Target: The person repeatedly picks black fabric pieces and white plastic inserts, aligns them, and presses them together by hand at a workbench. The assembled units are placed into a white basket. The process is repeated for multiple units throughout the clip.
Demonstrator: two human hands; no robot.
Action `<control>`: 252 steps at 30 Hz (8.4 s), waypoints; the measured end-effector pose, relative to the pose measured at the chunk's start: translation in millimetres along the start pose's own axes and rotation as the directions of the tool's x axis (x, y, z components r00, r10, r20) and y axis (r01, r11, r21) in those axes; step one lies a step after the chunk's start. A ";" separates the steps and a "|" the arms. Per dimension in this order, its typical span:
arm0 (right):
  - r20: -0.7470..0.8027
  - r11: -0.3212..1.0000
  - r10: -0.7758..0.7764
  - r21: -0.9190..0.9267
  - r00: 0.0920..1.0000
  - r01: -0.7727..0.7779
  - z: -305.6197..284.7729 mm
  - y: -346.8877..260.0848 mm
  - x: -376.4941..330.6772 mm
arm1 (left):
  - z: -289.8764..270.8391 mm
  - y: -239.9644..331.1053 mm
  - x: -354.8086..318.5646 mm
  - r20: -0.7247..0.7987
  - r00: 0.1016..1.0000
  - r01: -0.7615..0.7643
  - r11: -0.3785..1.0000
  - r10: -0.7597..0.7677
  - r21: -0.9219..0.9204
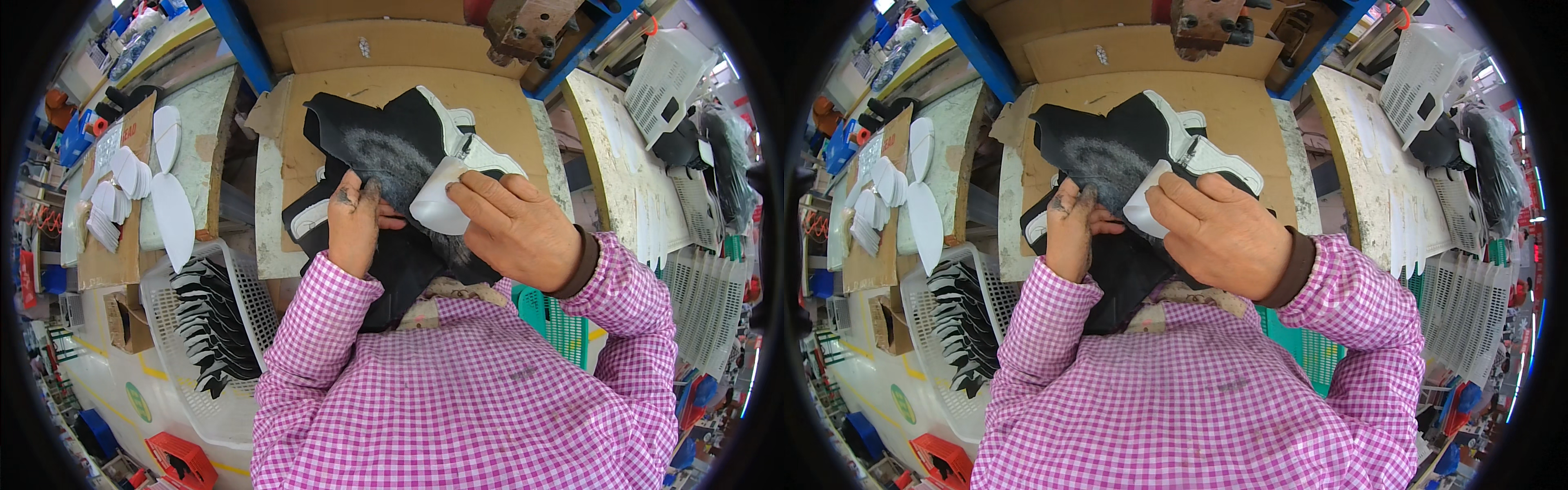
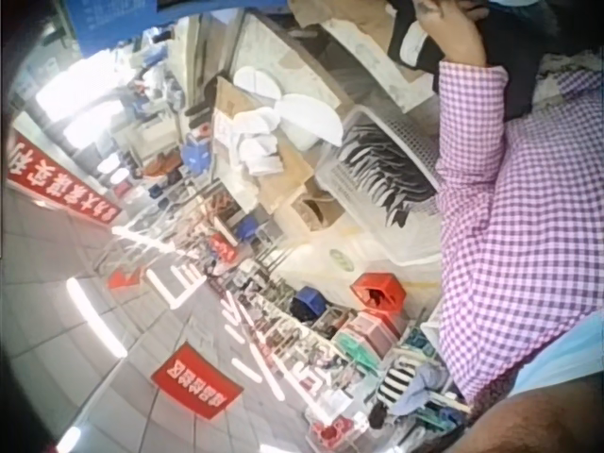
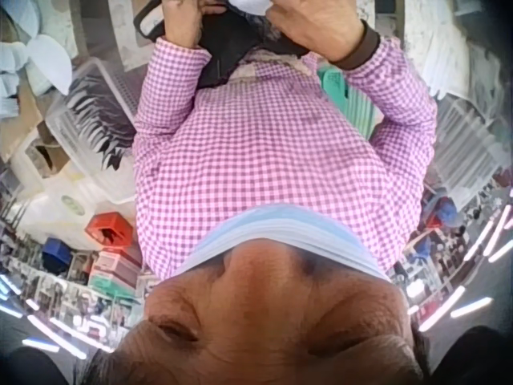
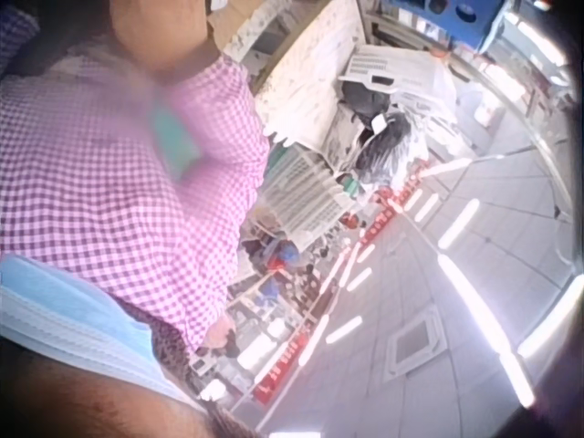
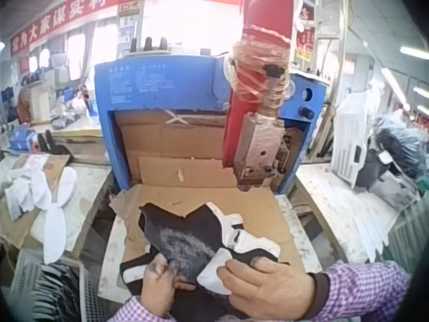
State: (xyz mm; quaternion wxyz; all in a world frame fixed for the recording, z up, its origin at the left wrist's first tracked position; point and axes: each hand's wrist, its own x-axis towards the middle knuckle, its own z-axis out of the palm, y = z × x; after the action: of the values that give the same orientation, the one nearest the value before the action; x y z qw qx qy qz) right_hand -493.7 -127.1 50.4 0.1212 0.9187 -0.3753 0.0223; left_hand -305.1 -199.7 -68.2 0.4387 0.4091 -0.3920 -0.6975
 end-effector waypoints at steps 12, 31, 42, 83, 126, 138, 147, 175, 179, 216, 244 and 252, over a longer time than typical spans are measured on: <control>-0.047 1.000 -0.010 0.018 0.999 0.011 6.7 -2.9 2.3 | 0.9 -0.1 -0.2 -0.001 1.000 0.009 1.000 -0.009 0.016; -0.123 0.996 0.090 0.012 0.988 -0.089 34.5 6.2 9.5 | 9.1 -15.2 17.3 0.287 0.953 -0.160 0.964 0.095 0.213; -0.031 1.000 -0.018 -0.011 0.999 0.018 36.5 8.9 40.0 | 12.3 -22.7 29.5 0.258 0.855 -0.511 0.640 0.451 0.574; 0.398 -0.101 0.759 0.853 0.516 -0.511 105.6 -13.5 -83.3 | -6.5 5.8 13.7 -0.170 0.956 -0.258 0.960 0.237 -0.108; -0.029 0.972 0.164 0.176 0.986 -0.157 120.3 -75.1 -11.0 | -31.9 -28.7 6.5 0.484 0.630 -0.582 -0.044 0.607 0.812; 0.410 -0.546 0.501 0.833 0.762 -0.089 82.4 -73.2 -82.3 | -28.4 3.0 -0.7 -0.333 0.829 -0.475 0.880 0.449 0.005; 0.486 -0.545 0.800 0.834 0.351 0.087 95.6 -48.2 -55.8 | 0.5 0.5 -29.9 -0.095 0.991 -0.098 0.993 0.092 -0.061; 0.602 -0.609 0.786 0.793 0.140 0.009 164.6 -47.2 -69.7 | -16.3 -45.7 -50.7 -0.144 0.984 -0.063 0.954 0.109 0.293; 0.727 -0.485 0.617 0.652 0.300 -0.583 131.0 -27.9 -94.0 | -17.5 -49.9 -51.1 -0.191 0.972 -0.075 0.948 0.139 0.309; -0.054 -0.029 0.755 0.993 0.654 0.116 76.7 -40.1 -70.1 | -35.9 28.0 -55.3 -0.269 0.923 -0.279 0.960 0.276 0.027; 0.152 -0.202 0.962 0.955 0.226 0.218 90.7 -68.9 -20.0 | -0.5 -30.0 -56.7 0.058 0.859 -0.503 0.816 0.509 0.287; 0.287 -0.355 0.887 0.924 0.362 0.138 101.7 -76.9 -11.8 | 4.2 -0.7 -90.6 0.056 0.935 -0.336 0.822 0.351 0.459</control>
State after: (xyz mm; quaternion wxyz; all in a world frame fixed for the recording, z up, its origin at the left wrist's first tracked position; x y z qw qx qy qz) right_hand -453.8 -90.4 -65.6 -0.4642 0.3143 -0.4989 0.6609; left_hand -283.7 -114.1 -46.8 0.4533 0.4351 -0.6066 -0.4871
